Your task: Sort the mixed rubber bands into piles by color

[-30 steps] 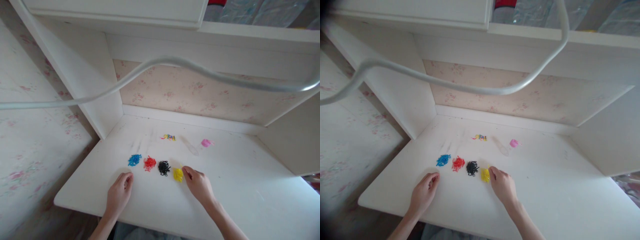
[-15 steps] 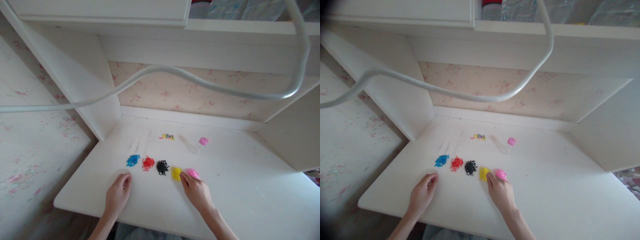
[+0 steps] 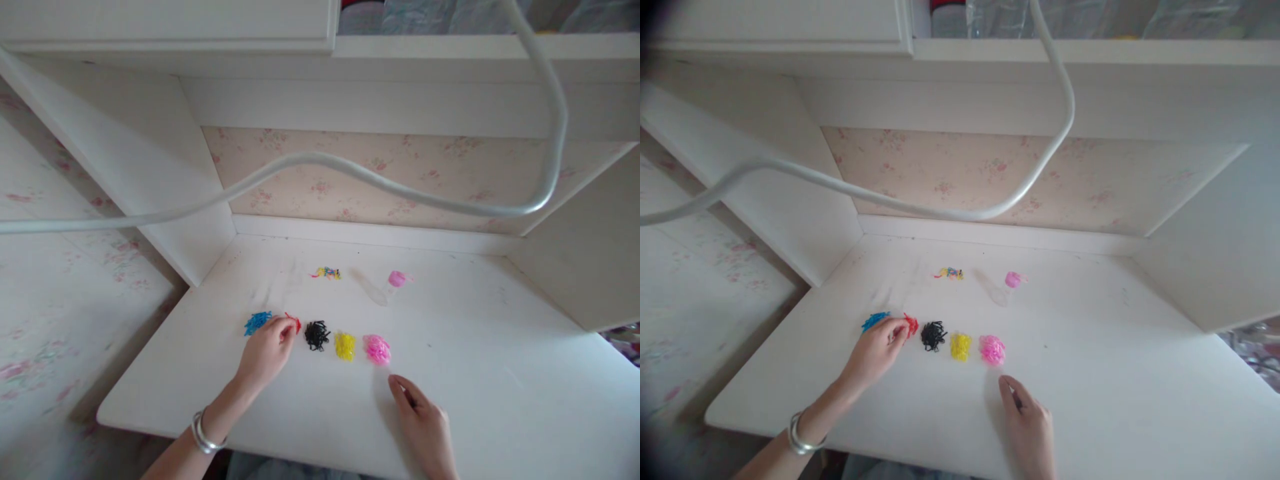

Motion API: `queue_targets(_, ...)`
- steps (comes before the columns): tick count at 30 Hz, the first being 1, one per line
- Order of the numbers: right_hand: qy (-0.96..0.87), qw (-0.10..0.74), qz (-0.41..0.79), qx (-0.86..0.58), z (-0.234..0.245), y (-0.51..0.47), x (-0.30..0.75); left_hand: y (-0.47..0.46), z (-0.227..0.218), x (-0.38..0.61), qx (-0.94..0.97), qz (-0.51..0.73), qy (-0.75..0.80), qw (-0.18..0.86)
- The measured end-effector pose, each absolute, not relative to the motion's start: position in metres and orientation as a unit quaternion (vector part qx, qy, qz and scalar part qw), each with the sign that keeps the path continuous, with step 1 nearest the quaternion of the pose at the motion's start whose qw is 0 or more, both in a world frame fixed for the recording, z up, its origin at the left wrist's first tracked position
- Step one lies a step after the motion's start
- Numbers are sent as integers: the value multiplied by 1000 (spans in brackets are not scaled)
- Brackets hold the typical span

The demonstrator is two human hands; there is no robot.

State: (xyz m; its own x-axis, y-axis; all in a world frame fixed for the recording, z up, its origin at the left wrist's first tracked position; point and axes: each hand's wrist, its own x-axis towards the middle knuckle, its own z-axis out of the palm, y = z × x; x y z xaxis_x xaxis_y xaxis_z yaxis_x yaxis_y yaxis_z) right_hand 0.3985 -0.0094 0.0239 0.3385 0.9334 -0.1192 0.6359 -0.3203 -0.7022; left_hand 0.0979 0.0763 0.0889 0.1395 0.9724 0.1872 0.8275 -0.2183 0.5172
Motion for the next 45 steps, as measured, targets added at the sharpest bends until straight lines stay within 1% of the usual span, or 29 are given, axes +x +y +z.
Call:
queue_targets(3, -485, 286, 282, -777, 20, -12, 398, 116, 94, 130, 746, 191, 621, 144)
queue_targets(8, -493, 273, 287, -775, 21, -6, 395, 177, 72, 162, 735, 155, 644, 149)
queue_targets(12, -495, 269, 291, -773, 21, -4, 395, 211, 57, 168, 719, 138, 666, 141)
queue_targets(20, -485, 254, 292, -784, 19, -1, 395, 255, 46, 166, 731, 121, 658, 134)
queue_targets(26, -492, 252, 277, -786, 20, 0, 394, 270, 38, 164, 731, 102, 659, 145)
queue_targets(34, -488, 246, 283, -789, 22, 0, 394, 272, 35, 153, 732, 110, 655, 150)
queue_targets(45, -491, 274, 272, -781, 22, -3, 395, 261, 35, 134, 743, 134, 633, 172)
